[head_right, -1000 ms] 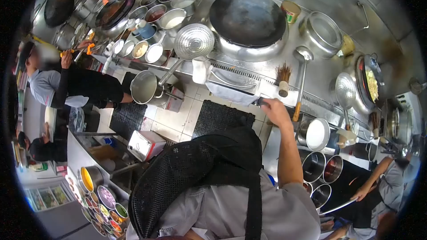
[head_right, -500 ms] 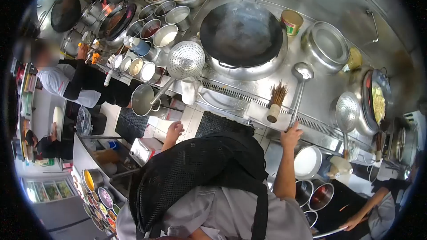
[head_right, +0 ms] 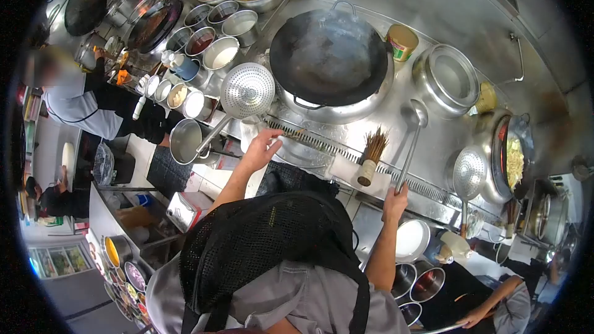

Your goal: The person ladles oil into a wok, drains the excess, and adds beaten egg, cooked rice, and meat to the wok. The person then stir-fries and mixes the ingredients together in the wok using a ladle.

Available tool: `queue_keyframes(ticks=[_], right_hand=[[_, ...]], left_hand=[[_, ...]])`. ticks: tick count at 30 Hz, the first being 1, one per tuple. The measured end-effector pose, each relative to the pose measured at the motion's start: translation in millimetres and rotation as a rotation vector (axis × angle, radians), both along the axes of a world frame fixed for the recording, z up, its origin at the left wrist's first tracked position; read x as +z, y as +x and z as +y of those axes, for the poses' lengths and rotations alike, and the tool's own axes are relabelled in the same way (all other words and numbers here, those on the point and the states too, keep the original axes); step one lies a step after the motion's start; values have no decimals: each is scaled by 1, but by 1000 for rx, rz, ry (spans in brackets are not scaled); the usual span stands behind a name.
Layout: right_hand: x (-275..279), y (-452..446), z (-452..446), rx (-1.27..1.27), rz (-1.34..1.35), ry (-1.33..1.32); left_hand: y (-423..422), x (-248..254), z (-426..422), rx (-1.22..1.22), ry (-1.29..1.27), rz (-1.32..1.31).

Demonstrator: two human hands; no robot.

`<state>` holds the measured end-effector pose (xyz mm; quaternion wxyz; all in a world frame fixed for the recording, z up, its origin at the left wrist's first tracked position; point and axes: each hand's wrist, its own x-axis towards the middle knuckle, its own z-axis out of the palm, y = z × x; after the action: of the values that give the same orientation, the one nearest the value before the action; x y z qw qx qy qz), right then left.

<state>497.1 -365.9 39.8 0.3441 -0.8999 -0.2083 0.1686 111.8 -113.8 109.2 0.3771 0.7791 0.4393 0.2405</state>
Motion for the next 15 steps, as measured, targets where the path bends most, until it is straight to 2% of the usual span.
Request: queue_keyframes(ticks=[3, 7, 8, 11, 15], right_hand=[[-26, -6, -12, -18, -56, 62], [-18, -51, -14, -57, -101, -40], [-18, -59, -12, -112, 37, -51], [5, -84, 5, -187, 169, 54], [62, -100, 50, -162, 139, 230]], left_hand=[[-13, -12, 5, -29, 118, -69], [-45, -10, 18, 54, 122, -97], [-54, -13, 24, 79, 138, -111], [-80, -27, 45, 158, 70, -91], [-110, -72, 68, 204, 75, -60]])
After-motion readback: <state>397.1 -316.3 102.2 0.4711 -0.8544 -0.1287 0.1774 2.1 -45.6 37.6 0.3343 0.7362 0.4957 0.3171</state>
